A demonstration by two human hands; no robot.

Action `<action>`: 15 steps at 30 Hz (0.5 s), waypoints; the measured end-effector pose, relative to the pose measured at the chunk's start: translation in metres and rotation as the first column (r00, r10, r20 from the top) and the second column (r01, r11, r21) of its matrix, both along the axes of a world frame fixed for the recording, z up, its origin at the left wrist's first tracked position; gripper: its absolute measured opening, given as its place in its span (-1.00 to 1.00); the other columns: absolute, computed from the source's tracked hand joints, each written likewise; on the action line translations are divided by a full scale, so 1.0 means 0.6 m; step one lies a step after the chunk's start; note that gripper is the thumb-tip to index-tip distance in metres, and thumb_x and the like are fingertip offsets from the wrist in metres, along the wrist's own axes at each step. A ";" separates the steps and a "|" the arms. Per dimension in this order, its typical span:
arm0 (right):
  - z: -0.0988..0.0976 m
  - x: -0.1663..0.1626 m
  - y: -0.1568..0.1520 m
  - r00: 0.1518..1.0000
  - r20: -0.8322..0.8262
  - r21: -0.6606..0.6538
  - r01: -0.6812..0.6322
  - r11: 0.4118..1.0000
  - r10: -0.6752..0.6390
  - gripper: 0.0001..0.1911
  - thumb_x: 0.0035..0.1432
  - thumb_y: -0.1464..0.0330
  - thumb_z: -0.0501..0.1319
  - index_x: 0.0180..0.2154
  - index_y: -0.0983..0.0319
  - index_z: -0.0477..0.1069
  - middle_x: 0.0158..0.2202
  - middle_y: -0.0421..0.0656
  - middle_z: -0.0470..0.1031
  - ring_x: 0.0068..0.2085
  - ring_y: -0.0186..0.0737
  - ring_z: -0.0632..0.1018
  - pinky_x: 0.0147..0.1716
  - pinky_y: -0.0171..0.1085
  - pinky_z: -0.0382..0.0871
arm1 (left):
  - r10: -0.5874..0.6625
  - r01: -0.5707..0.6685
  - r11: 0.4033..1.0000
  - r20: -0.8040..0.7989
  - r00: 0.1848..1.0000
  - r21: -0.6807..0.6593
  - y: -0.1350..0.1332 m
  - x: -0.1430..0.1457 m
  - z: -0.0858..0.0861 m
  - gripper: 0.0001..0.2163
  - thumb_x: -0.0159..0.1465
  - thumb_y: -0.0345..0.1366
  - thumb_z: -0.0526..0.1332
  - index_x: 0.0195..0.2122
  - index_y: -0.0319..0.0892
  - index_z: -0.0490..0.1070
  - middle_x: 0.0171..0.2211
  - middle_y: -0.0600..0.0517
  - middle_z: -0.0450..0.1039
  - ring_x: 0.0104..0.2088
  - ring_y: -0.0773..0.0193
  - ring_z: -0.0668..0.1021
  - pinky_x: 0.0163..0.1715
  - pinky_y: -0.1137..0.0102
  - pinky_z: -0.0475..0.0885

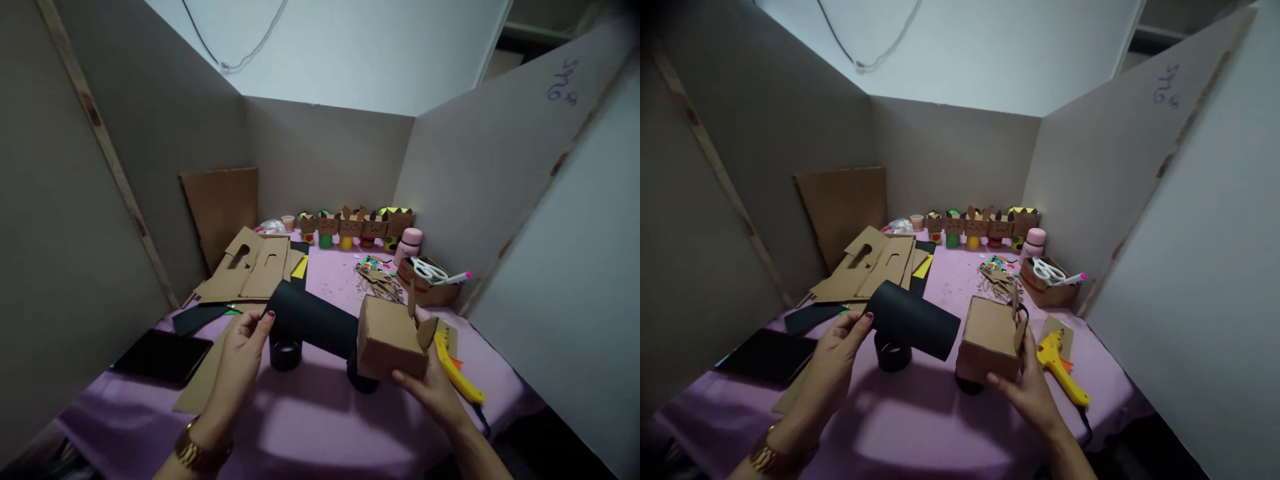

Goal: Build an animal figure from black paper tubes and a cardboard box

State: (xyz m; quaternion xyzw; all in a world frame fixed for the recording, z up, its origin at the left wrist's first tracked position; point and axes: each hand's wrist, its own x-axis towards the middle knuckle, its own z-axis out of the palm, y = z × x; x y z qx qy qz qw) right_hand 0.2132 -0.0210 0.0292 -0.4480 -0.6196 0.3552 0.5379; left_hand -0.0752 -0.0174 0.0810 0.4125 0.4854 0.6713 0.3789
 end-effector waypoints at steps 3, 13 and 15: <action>-0.002 -0.001 -0.001 1.000 0.024 0.001 0.013 1.000 -0.013 0.05 -0.09 0.07 0.32 0.28 0.10 -0.27 0.32 0.02 -0.08 0.31 0.12 0.00 0.22 0.16 -0.11 | 0.045 -0.045 0.999 0.020 0.999 0.018 -0.001 0.012 -0.005 -0.80 0.06 -0.13 0.30 -0.44 -0.14 0.39 -0.46 0.14 0.45 -0.37 0.33 0.44 -0.31 0.49 0.34; -0.004 -0.002 -0.003 0.999 0.028 0.007 0.041 0.999 -0.041 0.02 -0.10 0.07 0.33 0.27 0.14 -0.18 0.27 0.08 0.03 0.27 0.20 0.08 0.19 0.21 -0.06 | 0.045 -0.047 0.999 0.048 0.998 0.026 0.009 0.030 -0.056 -0.77 0.13 -0.09 0.25 -0.37 -0.16 0.39 -0.37 0.08 0.46 -0.35 0.31 0.46 -0.28 0.44 0.33; -0.007 -0.001 -0.003 0.999 0.034 0.002 0.038 0.999 -0.038 0.03 -0.10 0.08 0.33 0.27 0.15 -0.19 0.27 0.08 0.02 0.26 0.20 0.10 0.18 0.21 -0.05 | 0.042 -0.043 0.999 0.031 0.999 0.033 0.009 0.027 -0.063 -0.79 0.14 -0.10 0.25 -0.37 -0.14 0.39 -0.35 0.09 0.47 -0.30 0.29 0.47 -0.24 0.44 0.32</action>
